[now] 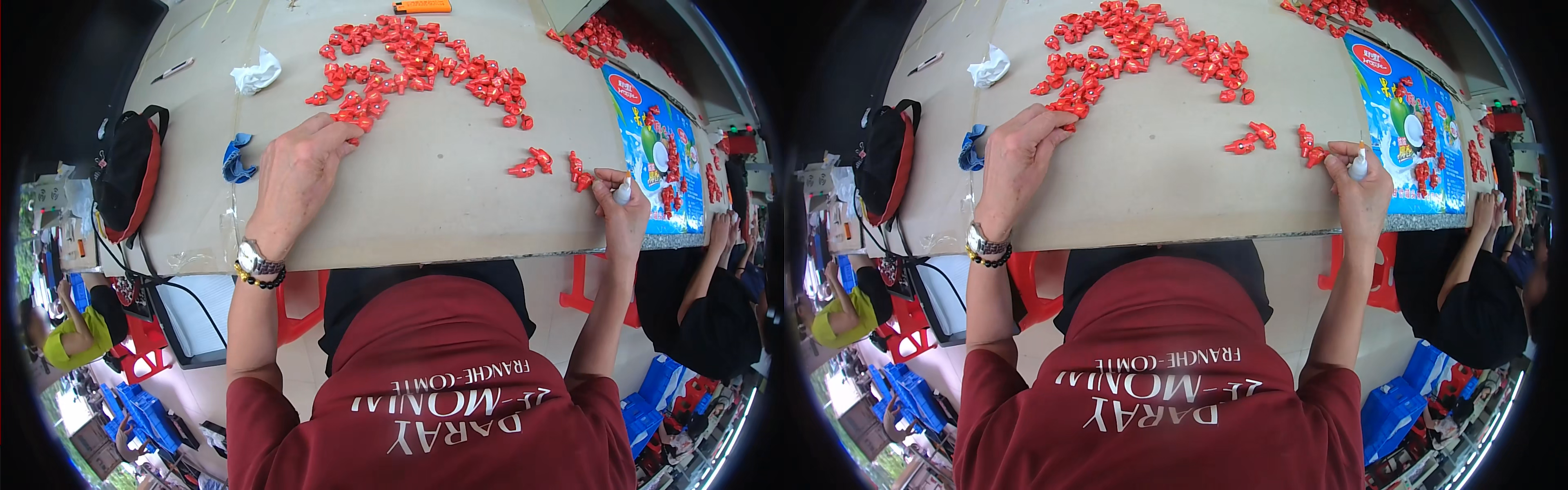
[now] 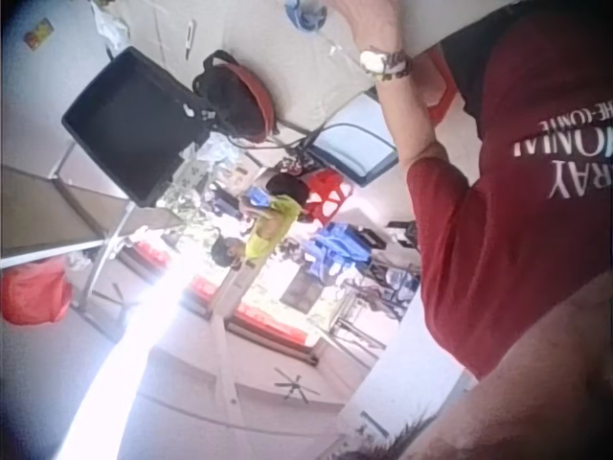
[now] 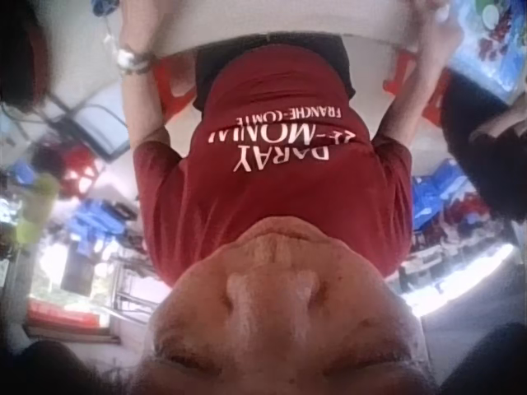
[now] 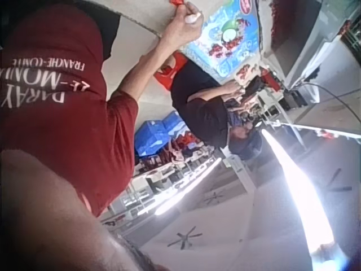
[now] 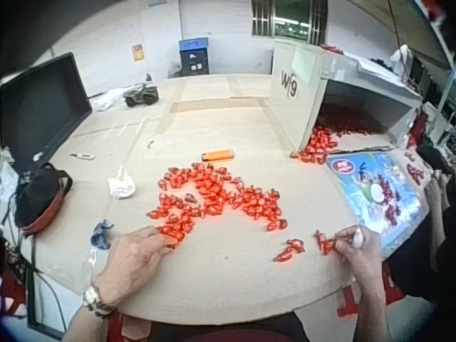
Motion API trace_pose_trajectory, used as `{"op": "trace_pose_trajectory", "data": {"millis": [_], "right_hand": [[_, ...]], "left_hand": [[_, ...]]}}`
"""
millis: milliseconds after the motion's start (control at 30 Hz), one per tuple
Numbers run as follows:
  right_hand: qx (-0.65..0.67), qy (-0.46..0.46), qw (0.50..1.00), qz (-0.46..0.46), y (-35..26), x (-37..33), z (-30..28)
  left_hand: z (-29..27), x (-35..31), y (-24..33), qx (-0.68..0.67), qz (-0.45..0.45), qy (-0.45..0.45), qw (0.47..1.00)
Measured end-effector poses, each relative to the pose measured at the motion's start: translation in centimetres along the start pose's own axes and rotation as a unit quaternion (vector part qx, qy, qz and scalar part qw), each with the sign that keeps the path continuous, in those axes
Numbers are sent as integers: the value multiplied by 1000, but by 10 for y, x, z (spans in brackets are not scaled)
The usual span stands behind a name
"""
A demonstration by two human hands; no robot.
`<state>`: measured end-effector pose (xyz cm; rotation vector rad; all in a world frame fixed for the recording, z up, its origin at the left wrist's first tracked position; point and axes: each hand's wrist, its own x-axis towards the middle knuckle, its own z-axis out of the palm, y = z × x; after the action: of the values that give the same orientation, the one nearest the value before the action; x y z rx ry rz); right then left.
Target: The person repeatedly picks up small red candies, applies a small amount of white paste from a squeeze bottle into each one, and places them back on the table. The process is continuous and repetitive, with the person handling the candies one at a time.
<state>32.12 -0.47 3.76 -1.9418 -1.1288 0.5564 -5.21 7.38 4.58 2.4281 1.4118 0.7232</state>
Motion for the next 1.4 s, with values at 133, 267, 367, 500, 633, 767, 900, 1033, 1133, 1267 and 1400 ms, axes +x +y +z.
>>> {"op": "trace_pose_trajectory", "data": {"millis": [133, 267, 367, 500, 633, 767, 900, 1033, 1133, 1267, 1400], "right_hand": [[23, 9, 999, -23, -2, -3, -6], [55, 9, 997, -48, -15, -11, -9], [111, -20, 992, -55, -29, -20, -8], [211, -76, 971, -81, -49, -32, 7], [253, -174, 944, -119, -64, -41, 23], [138, -169, 944, -248, -71, -43, 43], [85, -160, 938, -296, -77, -45, 48], [163, -142, 949, -231, -71, -53, 55], [235, -165, 938, -196, -65, -53, 55], [320, -171, 911, -195, -60, -54, 58], [385, -164, 879, -228, -66, -57, 60]], "left_hand": [[-4, 7, 0, 28, 22, -37, 999], [-3, 9, -4, 78, 45, -55, 994], [-2, 8, 3, 106, 50, -61, 991], [10, 8, 7, 43, 92, 10, 995], [14, -7, 41, -526, -179, -50, 830], [32, -24, 62, -758, -276, -76, 586], [44, -34, 68, -823, -317, -86, 463], [37, -36, 77, -809, -335, -69, 478], [34, -39, 77, -799, -333, -67, 497], [35, -41, 76, -799, -316, -73, 507], [41, -43, 74, -830, -299, -78, 465]]}}
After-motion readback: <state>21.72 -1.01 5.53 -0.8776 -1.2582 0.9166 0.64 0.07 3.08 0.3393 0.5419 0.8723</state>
